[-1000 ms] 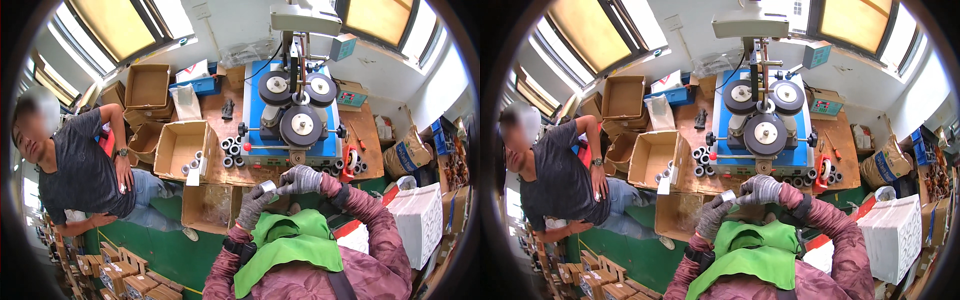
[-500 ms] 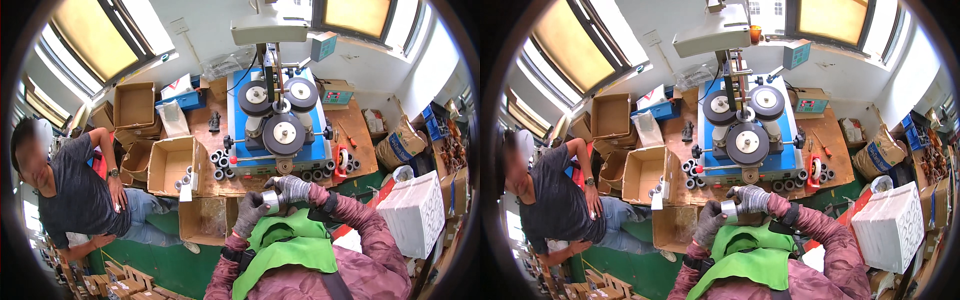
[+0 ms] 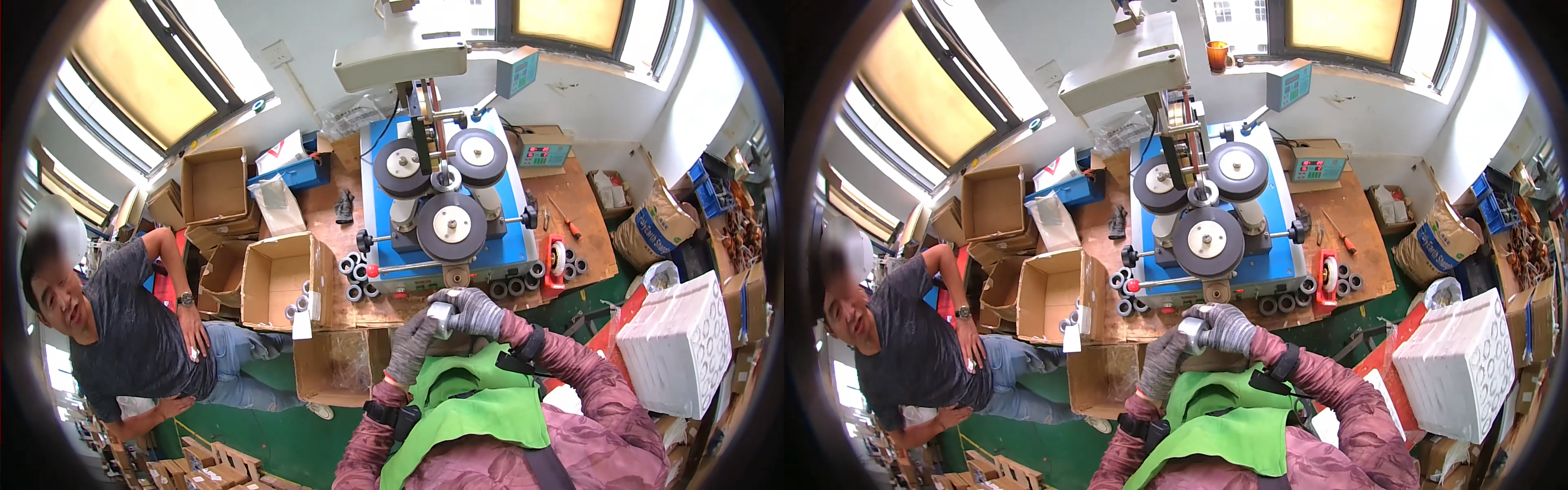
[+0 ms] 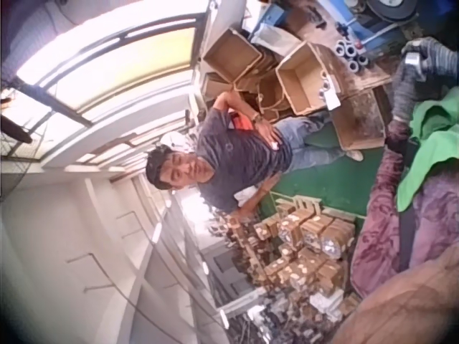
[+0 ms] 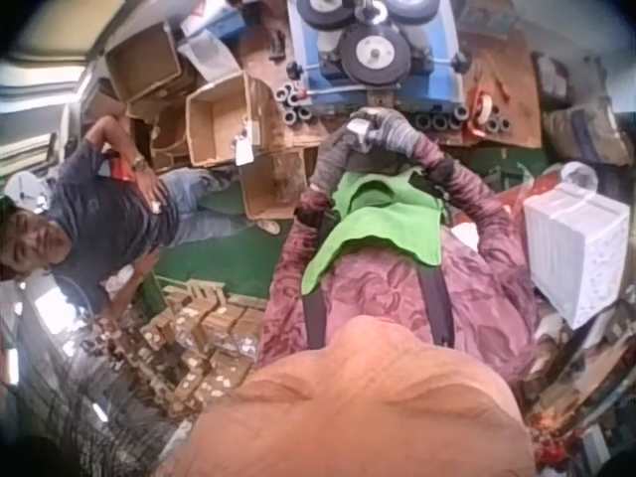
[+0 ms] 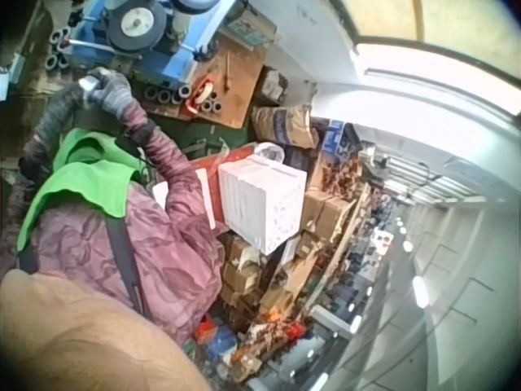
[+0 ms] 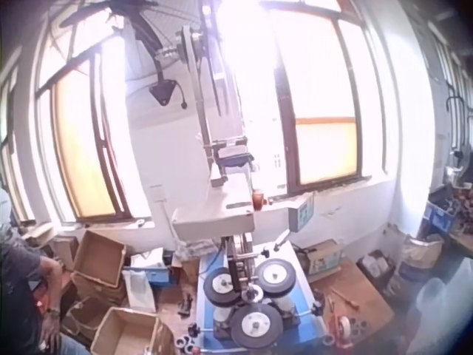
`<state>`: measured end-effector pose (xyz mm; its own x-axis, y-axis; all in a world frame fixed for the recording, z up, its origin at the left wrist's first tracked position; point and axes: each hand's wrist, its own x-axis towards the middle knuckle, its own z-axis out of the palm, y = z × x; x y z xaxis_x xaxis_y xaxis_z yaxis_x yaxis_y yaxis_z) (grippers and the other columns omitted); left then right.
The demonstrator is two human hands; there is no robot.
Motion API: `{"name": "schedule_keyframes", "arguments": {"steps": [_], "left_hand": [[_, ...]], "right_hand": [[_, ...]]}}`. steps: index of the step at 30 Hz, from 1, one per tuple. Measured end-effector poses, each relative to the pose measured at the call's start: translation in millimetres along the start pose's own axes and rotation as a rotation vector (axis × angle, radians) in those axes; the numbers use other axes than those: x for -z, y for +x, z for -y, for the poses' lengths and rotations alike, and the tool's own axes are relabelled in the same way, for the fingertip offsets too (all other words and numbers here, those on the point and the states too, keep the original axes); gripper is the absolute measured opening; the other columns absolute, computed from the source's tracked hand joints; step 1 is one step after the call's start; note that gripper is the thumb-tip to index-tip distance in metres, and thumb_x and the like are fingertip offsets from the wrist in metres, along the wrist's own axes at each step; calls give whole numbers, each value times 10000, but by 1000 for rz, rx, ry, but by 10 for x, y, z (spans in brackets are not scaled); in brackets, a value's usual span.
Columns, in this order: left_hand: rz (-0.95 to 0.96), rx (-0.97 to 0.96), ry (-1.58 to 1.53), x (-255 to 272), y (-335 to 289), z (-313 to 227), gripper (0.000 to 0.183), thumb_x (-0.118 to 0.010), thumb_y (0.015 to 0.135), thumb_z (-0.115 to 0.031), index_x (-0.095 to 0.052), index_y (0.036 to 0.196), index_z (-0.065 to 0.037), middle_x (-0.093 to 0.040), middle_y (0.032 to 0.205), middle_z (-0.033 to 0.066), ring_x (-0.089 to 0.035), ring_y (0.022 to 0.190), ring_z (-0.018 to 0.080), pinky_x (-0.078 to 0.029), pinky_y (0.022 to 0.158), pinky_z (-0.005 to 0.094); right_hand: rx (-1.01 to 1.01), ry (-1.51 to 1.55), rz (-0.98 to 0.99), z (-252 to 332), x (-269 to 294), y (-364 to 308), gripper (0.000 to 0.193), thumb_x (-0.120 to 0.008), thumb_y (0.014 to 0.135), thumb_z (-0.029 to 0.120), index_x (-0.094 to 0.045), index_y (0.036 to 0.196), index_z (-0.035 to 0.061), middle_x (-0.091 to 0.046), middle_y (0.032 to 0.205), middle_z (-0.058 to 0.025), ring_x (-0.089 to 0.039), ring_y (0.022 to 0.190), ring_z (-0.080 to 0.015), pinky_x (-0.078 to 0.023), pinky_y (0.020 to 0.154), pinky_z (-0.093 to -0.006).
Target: Assembling metal rings and components using a specialized industrial assembly machine.
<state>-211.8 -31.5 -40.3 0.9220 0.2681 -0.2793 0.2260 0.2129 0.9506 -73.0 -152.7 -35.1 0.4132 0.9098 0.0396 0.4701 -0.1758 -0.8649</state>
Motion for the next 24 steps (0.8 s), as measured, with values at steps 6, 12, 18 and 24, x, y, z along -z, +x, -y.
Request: {"name": "schedule_keyframes", "arguments": {"steps": [6, 12, 18, 24], "left_hand": [[-32, 62, -935, 94, 55, 274, 498, -547, 830, -311, -414, 1164, 32, -483, 1156, 174, -477, 1075, 284, -370, 959, 443], [-62, 65, -1070, 59, -9, 280, 480, -546, 832, -290, -419, 1159, 38, -471, 1173, 187, -457, 1089, 323, -344, 973, 469], [-18, 54, -1035, 14, -40, 275, 475, -590, 809, -275, -442, 1152, 19, -511, 1136, 137, -502, 1051, 246, -403, 931, 397], [-44, 67, -1005, 60, -24, 416, 499, -593, 806, -273, -419, 1158, 35, -485, 1155, 161, -475, 1078, 276, -386, 949, 430]], "right_hand": [[-82, 445, 47, -169, 137, -146, 441, -620, 766, 133, -458, 1165, 37, -566, 1046, -89, -530, 984, -158, -419, 869, -302], [-141, 304, -20, -130, 104, -221, 242, -584, 788, 117, -565, 1018, 45, -579, 958, -98, -559, 893, -164, -456, 778, -294], [-14, 215, -150, -164, -66, -158, 193, -592, 761, 113, -572, 938, 38, -572, 807, -88, -558, 779, -198, -449, 729, -313], [63, 56, -240, -114, -156, -127, 86, -581, 719, 81, -536, 765, 24, -531, 715, -109, -535, 688, -259, -440, 647, -339]]}}
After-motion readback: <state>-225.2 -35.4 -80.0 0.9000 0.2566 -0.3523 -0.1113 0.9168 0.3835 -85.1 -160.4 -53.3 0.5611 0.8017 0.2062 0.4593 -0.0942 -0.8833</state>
